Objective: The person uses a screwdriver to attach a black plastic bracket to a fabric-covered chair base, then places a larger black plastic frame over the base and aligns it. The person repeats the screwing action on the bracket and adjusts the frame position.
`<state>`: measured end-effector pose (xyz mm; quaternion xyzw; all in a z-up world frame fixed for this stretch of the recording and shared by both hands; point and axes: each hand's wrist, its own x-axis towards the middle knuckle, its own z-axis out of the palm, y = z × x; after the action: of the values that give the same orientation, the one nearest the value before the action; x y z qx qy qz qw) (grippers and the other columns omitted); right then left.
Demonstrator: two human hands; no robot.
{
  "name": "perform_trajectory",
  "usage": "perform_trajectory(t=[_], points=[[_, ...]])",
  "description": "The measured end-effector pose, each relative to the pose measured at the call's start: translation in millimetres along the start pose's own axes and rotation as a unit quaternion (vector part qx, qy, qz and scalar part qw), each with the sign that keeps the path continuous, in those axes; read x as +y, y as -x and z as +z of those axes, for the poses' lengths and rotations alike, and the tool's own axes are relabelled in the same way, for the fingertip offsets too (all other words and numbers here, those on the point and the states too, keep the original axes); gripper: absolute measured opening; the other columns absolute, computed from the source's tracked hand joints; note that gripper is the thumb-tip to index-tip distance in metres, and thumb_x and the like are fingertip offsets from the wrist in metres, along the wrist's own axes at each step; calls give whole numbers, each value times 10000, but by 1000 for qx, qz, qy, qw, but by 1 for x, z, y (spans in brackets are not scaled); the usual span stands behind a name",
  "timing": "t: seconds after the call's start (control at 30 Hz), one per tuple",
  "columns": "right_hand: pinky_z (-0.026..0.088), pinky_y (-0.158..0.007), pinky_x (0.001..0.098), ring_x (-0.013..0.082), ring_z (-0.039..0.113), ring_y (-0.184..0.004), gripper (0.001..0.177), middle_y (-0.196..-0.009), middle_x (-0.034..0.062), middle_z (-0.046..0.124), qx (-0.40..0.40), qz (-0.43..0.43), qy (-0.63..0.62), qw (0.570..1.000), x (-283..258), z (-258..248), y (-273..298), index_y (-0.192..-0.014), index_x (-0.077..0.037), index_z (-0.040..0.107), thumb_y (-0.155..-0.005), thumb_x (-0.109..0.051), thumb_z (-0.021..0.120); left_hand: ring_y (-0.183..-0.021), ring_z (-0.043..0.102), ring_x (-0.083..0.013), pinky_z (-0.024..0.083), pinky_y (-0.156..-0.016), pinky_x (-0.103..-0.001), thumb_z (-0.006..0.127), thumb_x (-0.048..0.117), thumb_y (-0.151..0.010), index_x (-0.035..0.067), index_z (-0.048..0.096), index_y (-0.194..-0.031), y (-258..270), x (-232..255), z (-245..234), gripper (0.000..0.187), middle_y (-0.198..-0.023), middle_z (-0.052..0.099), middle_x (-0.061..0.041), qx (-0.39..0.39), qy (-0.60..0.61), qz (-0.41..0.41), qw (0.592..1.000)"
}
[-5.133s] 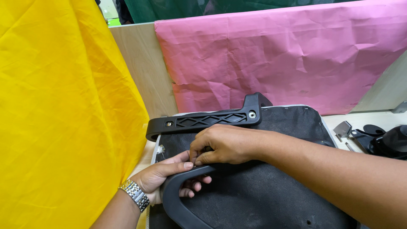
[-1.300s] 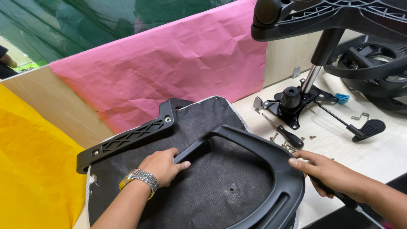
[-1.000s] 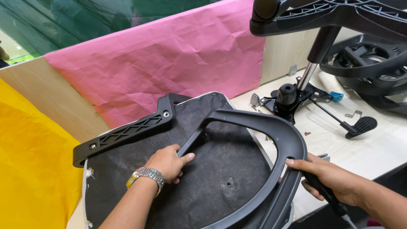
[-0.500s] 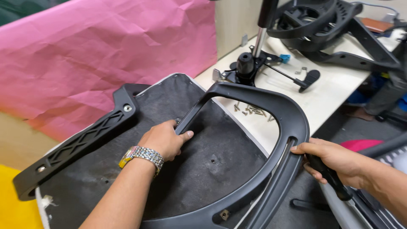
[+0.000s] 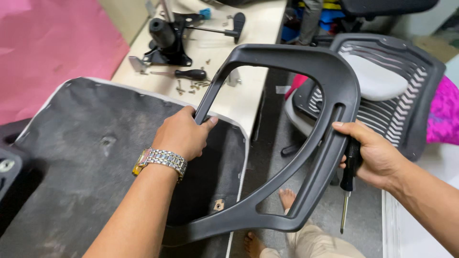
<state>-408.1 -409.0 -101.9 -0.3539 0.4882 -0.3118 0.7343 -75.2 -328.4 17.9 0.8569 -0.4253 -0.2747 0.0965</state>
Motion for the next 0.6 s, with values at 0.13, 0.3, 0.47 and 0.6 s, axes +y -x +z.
perform_trajectory(t=[0.13,0.3,0.47,0.6], points=[[436,-503,293,110,584,-568,227,-807,17,664,55,-18,-79,995,12,-35,16,-960,-113,640,-995,-337,636,-615,737,-192,585,-671,-360,641,471,-942,61,673,-1084,-23,44,22,435,-742,756,-68,-62,-33,36,997],[410,-437,235,69,517,-478,382,-969,68,801,85,-22,-149,985,18,-85,19,-1046,-64,704,-943,-413,587,-616,742,-197,574,-686,-372,634,477,-954,59,657,-1116,-54,104,61,449,-716,764,-111,-95,-74,87,989],[458,-423,294,119,556,-517,386,-936,111,626,79,-20,-79,994,16,-127,7,-1292,-98,461,-1056,-350,632,-596,738,-212,581,-695,-363,641,469,-944,43,677,-1129,-92,159,110,466,-738,757,-78,-118,-70,105,985],[448,-359,252,99,532,-420,460,-997,161,746,123,59,-8,991,1,-151,-13,-1275,-113,467,-897,-320,630,-596,739,-206,588,-693,-372,638,497,-941,46,621,-1208,-138,200,158,525,-738,757,-84,-115,-72,126,983]])
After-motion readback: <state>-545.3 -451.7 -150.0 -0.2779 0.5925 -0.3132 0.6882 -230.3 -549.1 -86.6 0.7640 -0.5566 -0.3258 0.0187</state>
